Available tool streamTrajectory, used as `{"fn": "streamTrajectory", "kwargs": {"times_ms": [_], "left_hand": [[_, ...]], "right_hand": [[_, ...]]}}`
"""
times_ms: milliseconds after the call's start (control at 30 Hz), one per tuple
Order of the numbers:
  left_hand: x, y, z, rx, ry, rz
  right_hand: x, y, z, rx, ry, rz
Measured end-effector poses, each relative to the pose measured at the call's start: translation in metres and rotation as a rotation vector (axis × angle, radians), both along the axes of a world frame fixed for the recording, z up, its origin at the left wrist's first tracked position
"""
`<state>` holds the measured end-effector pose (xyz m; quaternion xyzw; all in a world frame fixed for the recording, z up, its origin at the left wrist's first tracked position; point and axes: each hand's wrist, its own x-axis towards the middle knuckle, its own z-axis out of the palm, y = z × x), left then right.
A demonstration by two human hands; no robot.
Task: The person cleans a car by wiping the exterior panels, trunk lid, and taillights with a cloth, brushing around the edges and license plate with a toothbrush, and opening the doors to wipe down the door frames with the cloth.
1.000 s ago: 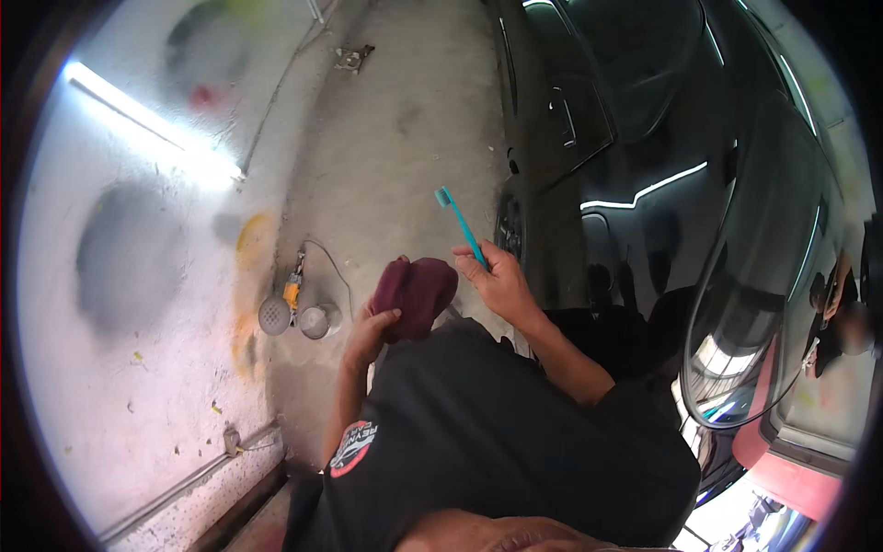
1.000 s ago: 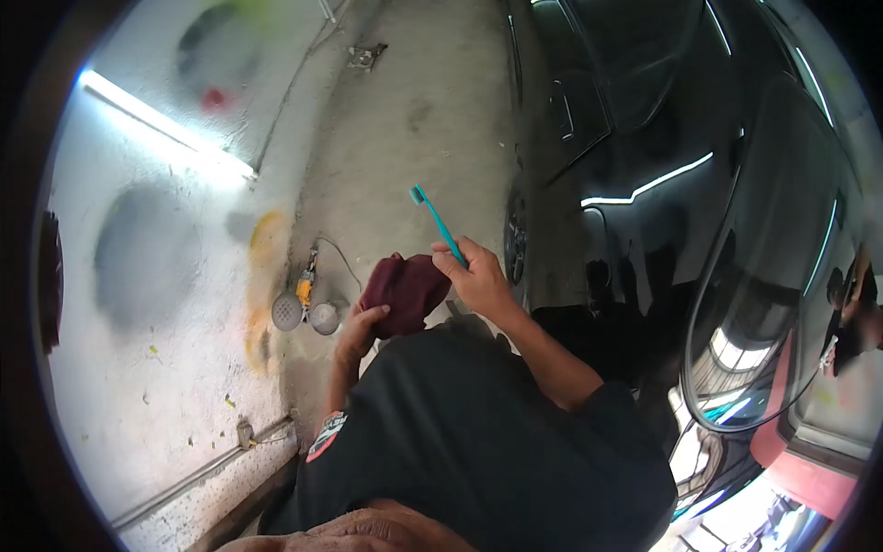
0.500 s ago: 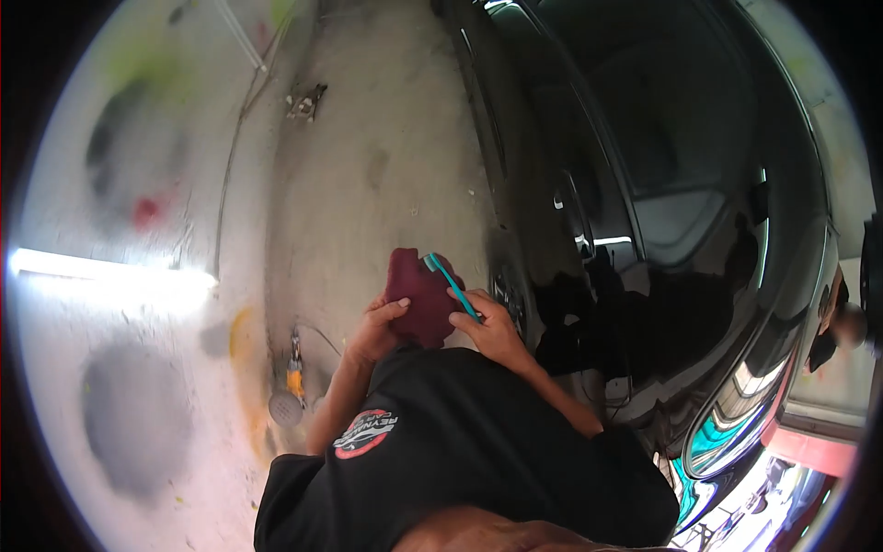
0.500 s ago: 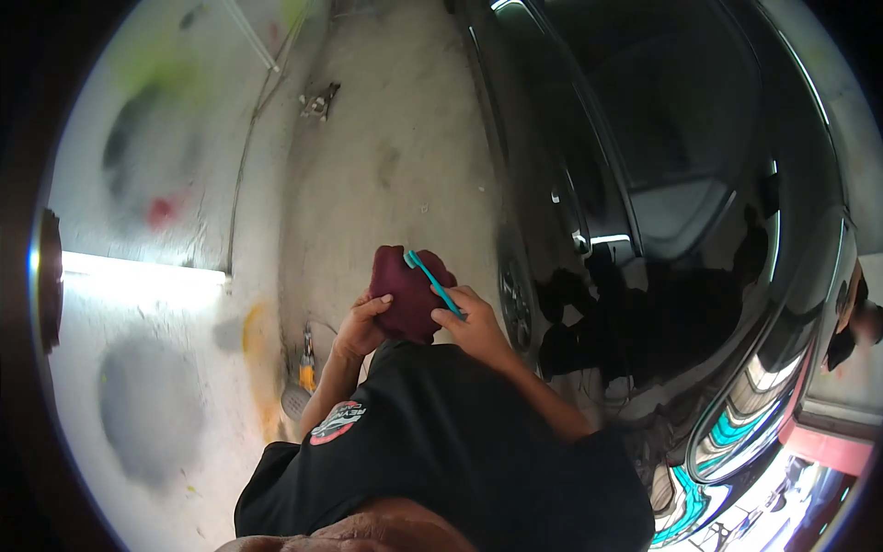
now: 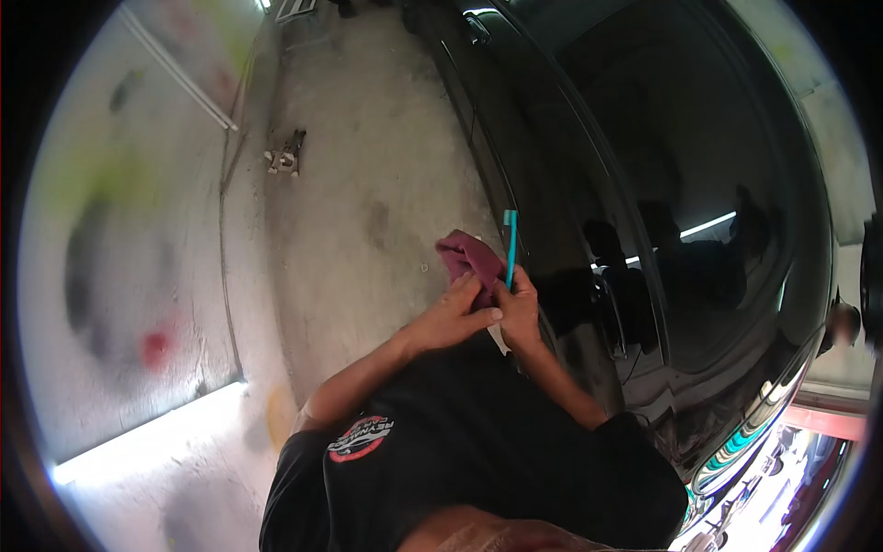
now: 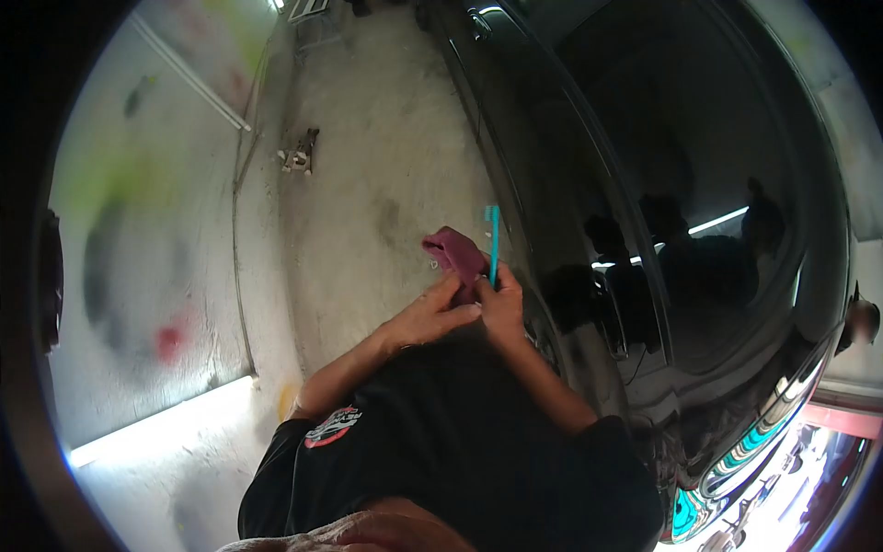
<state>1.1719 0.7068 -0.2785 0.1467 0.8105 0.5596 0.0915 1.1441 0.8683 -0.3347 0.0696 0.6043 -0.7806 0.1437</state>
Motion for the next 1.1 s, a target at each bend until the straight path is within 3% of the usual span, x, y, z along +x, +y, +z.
{"fn": "streamTrajectory", "kwargs": {"times_ms": [133, 233, 333, 433, 533, 600, 667, 733, 933, 1100], "left_hand": [[-0.077, -0.042, 0.014, 0.132, -0.354, -0.098], [-0.133, -0.099, -0.038, 0.104, -0.385, -0.140], [-0.198, -0.142, -0.034, 0.101, -0.424, -0.009], [-0.270, -0.180, -0.018, 0.420, -0.361, 0.183], [-0.365, -0.207, -0.013, 0.422, -0.396, 0.432], [-0.439, -0.208, -0.013, 0.489, -0.389, 0.457], [-0.449, -0.257, -0.016, 0.575, -0.417, 0.443], [-0.512, -0.264, -0.036, 0.604, -0.521, 0.451], [-0.719, -0.241, -0.115, 0.584, -0.709, 0.387], [-0.812, -0.214, -0.141, 0.507, -0.864, 0.552]], "right_hand": [[-0.060, -0.025, -0.019, -0.009, -0.022, -0.072], [-0.105, -0.057, -0.046, -0.049, -0.051, -0.009], [-0.181, -0.084, -0.051, 0.281, -0.005, 0.061], [-0.255, -0.107, -0.033, 0.213, 0.118, 0.117], [-0.329, -0.106, -0.003, 0.332, 0.194, 0.154], [-0.367, -0.097, 0.003, 0.393, 0.148, 0.153], [-0.325, -0.141, 0.010, 0.470, 0.174, 0.049], [-0.325, -0.148, 0.000, 0.560, 0.166, -0.052], [-0.354, -0.186, 0.002, 0.738, -0.131, -0.296], [-0.375, -0.252, 0.005, 0.911, -0.123, -0.534]]}}
